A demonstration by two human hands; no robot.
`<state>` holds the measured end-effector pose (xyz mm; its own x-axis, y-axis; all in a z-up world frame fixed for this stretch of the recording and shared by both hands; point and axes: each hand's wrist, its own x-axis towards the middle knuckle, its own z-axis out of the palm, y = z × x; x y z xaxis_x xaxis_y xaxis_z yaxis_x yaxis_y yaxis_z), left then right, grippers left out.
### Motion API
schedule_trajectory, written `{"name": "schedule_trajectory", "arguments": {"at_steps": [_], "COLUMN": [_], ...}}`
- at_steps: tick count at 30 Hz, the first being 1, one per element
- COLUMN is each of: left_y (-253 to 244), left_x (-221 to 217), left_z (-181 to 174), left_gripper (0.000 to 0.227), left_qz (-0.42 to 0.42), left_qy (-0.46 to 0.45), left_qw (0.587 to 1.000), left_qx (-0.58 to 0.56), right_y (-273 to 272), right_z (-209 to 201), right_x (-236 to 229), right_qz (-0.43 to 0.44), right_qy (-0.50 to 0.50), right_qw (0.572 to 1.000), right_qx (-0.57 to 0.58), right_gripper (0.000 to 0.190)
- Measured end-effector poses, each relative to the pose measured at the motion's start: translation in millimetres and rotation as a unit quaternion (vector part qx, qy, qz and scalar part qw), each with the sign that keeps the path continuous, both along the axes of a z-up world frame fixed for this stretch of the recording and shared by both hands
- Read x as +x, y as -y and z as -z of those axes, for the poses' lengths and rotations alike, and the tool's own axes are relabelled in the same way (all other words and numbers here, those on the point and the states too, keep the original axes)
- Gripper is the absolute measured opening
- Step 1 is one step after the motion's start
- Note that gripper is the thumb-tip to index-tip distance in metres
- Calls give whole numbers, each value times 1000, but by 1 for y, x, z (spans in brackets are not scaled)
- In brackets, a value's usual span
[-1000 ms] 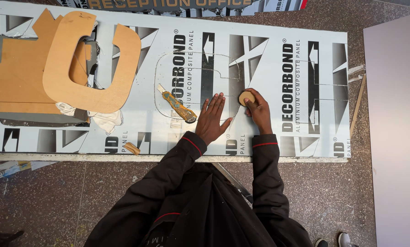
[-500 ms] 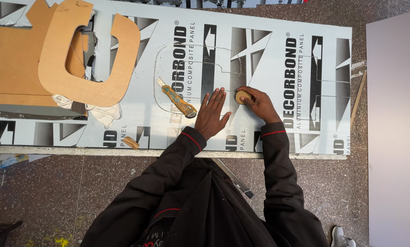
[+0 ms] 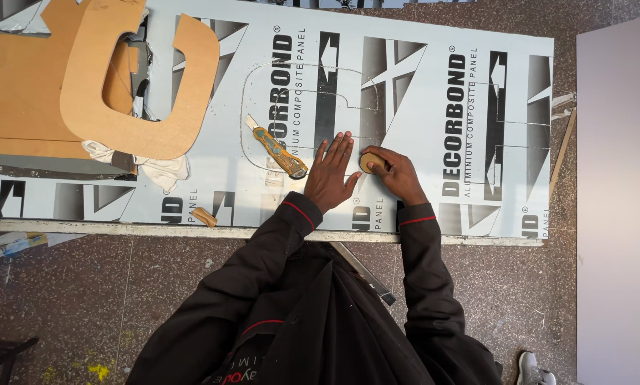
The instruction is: The person uses a utility knife to cut along a pre-drawn outline of the letter 'C' on a large aluminum composite panel. They carefully follow the curves and straight edges, then remove the cut-out letter piece from the panel.
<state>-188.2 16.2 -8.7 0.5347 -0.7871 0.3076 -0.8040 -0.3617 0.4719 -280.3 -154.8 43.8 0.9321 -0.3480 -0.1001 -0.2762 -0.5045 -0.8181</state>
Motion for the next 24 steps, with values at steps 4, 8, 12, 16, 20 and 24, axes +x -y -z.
{"name": "schedule_trajectory", "arguments": {"at_steps": [4, 8, 12, 16, 20, 24], "left_y": [-1, -3, -4, -26, -73, -109], "left_x": [-2, -4, 1, 1, 9, 21], "left_z": [-2, 2, 9, 15, 6, -6], "left_gripper": [73, 74, 77, 65, 65, 77], "left_qz": [2, 5, 19, -41, -135, -228], "left_qy": [-2, 0, -3, 20, 23, -12], "left_qw": [1000, 1000, 1000, 998, 987, 969], "left_qx": [3, 11, 14, 41, 84, 98], "right_y": [3, -17, -25, -27, -52, -78], "right_z": [27, 26, 23, 33, 25, 29], "right_x": [-9, -14, -10, -17, -25, -29], "right_qz": [70, 87, 260, 256, 259, 308], "right_qy": [22, 17, 82, 92, 50, 52], "right_qw": [997, 996, 948, 949, 951, 944], "right_qx": [28, 4, 163, 162, 162, 103], "right_gripper": [30, 29, 31, 35, 45, 32]}}
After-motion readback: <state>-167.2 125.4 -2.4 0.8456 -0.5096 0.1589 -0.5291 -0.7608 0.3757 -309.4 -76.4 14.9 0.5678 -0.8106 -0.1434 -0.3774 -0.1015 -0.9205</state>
